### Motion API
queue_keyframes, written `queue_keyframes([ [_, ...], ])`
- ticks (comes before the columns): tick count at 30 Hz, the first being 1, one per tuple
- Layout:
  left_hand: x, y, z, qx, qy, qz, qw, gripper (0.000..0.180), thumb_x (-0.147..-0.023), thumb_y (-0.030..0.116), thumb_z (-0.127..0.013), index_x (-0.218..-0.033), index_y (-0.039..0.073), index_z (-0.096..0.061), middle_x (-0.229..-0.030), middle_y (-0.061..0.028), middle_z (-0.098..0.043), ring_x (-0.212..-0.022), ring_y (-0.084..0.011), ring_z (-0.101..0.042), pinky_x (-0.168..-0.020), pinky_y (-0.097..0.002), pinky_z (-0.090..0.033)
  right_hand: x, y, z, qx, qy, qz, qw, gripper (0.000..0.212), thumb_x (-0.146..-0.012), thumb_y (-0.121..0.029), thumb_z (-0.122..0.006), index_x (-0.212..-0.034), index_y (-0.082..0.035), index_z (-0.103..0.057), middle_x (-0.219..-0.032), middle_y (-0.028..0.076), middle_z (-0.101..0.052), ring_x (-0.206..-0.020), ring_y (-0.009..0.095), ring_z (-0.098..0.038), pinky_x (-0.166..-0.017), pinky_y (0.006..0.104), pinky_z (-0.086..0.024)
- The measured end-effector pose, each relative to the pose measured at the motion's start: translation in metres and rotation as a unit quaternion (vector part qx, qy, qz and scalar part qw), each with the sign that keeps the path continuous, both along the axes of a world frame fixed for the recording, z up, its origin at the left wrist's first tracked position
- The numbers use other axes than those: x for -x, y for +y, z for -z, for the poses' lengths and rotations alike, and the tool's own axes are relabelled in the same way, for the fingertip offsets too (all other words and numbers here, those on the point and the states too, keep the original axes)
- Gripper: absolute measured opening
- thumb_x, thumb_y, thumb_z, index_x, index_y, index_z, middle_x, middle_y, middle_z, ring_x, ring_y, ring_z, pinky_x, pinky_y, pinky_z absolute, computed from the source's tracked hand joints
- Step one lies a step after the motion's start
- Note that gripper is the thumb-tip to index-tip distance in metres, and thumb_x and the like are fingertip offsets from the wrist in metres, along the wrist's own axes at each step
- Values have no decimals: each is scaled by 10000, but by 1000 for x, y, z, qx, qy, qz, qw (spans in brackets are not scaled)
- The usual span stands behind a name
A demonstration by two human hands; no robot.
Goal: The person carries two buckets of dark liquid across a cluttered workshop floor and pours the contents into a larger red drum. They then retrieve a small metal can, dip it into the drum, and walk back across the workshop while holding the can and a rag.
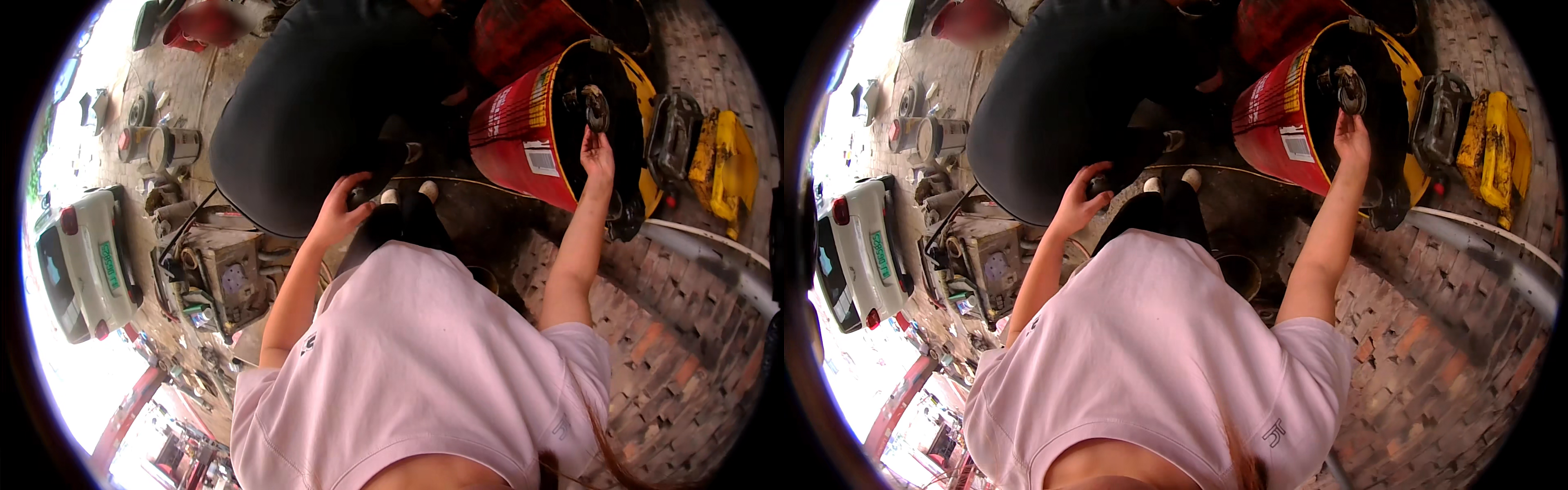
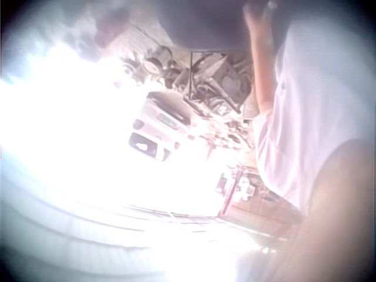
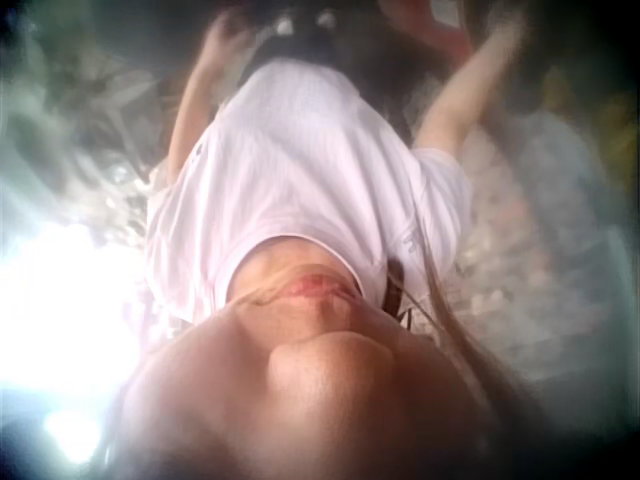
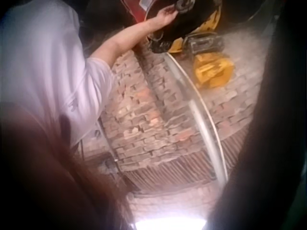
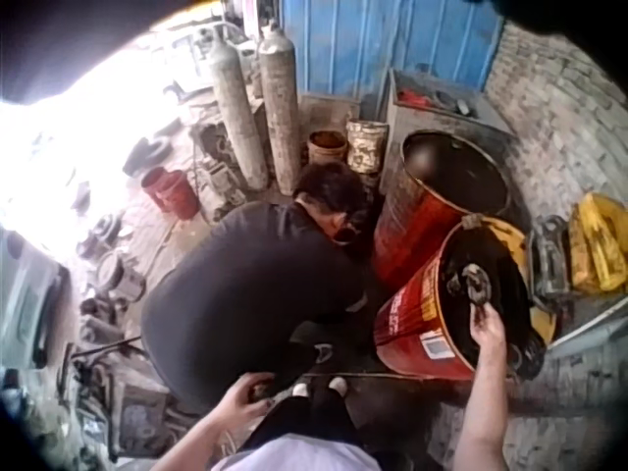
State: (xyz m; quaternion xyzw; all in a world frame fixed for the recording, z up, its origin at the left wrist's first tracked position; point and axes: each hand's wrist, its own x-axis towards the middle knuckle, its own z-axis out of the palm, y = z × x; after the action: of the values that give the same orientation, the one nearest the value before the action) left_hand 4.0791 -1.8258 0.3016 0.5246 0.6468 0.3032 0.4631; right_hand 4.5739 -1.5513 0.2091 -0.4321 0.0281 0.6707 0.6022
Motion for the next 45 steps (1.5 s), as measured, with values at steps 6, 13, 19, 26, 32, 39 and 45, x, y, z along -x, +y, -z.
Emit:
queue_keyframes([
  [6, -3, 2, 0, -5, 3, 2, 1000, 459, -697, 133, -606, -1129, 52, -477, -961, -89, -484, -916, -189, -468, -826, -273, -365, -8, 3, 8, 1, -2, -9, 1000, 212, -865, -107, -460, -988, 59, -504, -949, 171, -579, -861, 276, -586, -700, 316, -538],
  [13, 9, -16, -3, 83, -145, -80, 983, 419, -732, 117, -606, -1131, 54, -495, -927, -29, -521, -786, -91, -488, -705, -237, -421, -11, 26, 22, -54, 113, -136, 983, 260, -824, -59, -493, -1060, 50, -494, -995, 169, -569, -892, 246, -575, -756, 300, -512],
  [19, 44, 6, -13, 52, -292, -79, 952, 354, -754, 242, -563, -1023, 11, -570, -988, -29, -571, -843, -89, -474, -777, -236, -372, -111, 21, 87, -139, 162, -201, 956, 347, -841, -91, -461, -1175, 0, -435, -1145, 138, -513, -1003, 226, -535, -821, 331, -481],
  [26, 53, -29, -22, 0, -488, -179, 854, 318, -755, 171, -525, -1007, -21, -548, -748, -24, -506, -702, -75, -457, -639, -202, -396, -77, 43, 82, -85, 65, -140, 984, 287, -876, -121, -426, -1109, 39, -479, -1070, 146, -556, -951, 232, -563, -800, 309, -496],
  [32, 80, -19, -66, -101, -458, -253, 846, 423, -712, 258, -530, -1025, -26, -536, -803, -46, -523, -751, -117, -486, -714, -228, -409, -88, 49, 90, -73, 123, -150, 978, 294, -876, -129, -426, -1118, 30, -472, -1081, 145, -550, -969, 227, -556, -801, 322, -499],
  [39, 164, -19, -136, -302, -383, -460, 742, 632, -774, 389, -420, -1262, -3, -339, -1023, -142, -529, -936, -257, -497, -843, -363, -390, -68, 36, 78, -102, 144, -155, 972, 277, -888, -129, -394, -1094, 37, -477, -1022, 164, -567, -915, 244, -578, -749, 320, -521],
  [45, 192, -32, -138, -332, -489, -227, 774, 620, -793, 374, -414, -1286, 18, -295, -1043, -171, -531, -968, -291, -503, -902, -450, -349, -26, 15, 38, -21, 70, -54, 996, 225, -858, -124, -479, -1005, 40, -524, -952, 143, -590, -858, 239, -595, -677, 291, -539],
])
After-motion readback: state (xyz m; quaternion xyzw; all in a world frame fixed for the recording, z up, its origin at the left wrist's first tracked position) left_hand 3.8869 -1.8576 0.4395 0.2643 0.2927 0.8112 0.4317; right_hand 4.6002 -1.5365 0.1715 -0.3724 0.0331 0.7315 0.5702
